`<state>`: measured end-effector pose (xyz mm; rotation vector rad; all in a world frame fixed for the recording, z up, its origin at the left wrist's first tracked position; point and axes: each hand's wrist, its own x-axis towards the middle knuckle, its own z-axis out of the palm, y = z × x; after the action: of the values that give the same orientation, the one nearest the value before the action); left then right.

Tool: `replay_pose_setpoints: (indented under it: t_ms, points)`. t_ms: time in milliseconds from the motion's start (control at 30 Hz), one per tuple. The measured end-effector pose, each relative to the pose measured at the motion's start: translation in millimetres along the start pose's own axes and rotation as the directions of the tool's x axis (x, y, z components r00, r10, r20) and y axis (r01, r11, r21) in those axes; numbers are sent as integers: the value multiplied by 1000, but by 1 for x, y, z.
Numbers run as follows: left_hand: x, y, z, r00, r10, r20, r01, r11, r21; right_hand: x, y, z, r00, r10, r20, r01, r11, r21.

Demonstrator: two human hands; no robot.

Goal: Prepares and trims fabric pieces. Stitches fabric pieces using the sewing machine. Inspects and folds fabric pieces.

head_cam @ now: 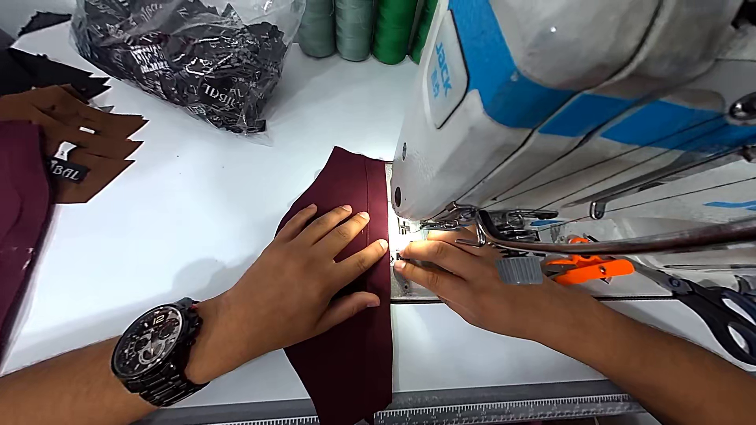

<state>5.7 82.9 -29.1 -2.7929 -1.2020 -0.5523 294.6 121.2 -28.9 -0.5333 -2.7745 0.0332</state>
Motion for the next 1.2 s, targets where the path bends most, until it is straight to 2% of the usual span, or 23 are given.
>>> replay_pose_setpoints:
  t_ms: [867, 1200]
  points:
    - [0, 1, 1, 1000, 12, 4, -12, 1000, -6, 6, -3, 4, 999, -36, -20, 35, 999, -28]
    - [-1, 0, 2, 1000, 2, 12, -2, 1000, -22, 1, -2, 10, 996, -6, -90, 9, 1000, 28]
